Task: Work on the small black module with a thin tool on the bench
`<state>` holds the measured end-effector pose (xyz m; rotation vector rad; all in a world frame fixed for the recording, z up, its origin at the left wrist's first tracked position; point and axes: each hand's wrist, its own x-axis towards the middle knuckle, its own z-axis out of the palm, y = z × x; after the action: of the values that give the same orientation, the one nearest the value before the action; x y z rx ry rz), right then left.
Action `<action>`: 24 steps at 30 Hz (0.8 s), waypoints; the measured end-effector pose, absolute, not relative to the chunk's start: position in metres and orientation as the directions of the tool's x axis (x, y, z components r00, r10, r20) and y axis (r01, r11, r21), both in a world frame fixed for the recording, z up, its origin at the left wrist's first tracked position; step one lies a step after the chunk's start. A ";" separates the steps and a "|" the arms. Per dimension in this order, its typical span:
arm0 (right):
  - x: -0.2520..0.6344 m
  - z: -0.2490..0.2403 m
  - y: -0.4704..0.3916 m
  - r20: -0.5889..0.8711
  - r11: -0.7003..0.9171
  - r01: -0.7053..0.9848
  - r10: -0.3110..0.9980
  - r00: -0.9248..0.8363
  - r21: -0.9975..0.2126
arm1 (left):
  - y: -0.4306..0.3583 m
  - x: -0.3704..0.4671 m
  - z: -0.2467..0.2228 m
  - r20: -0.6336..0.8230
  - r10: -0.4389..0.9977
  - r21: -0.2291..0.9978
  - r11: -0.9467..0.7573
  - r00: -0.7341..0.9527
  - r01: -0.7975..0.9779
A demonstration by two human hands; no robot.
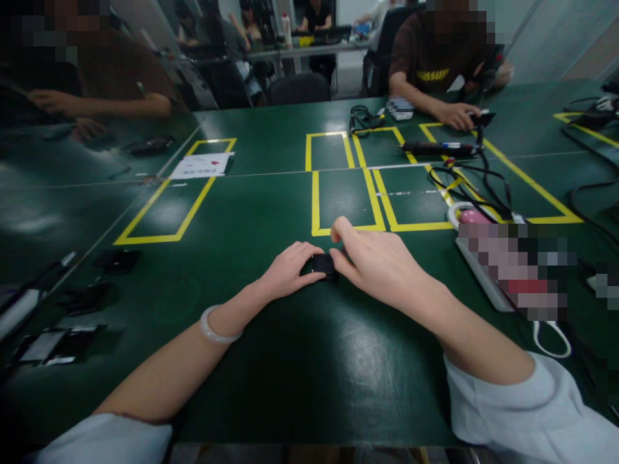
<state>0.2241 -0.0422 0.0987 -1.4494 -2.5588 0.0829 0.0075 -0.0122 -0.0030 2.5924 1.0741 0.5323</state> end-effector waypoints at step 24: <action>0.224 0.099 -0.042 0.123 0.496 0.856 0.867 -0.482 -0.142 | -0.013 0.007 -0.003 0.224 0.729 0.405 -0.673 0.647 0.619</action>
<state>0.2238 -0.0420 0.0991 -1.4900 -2.5595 0.0910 0.0070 -0.0127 -0.0034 2.5761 1.0831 0.5376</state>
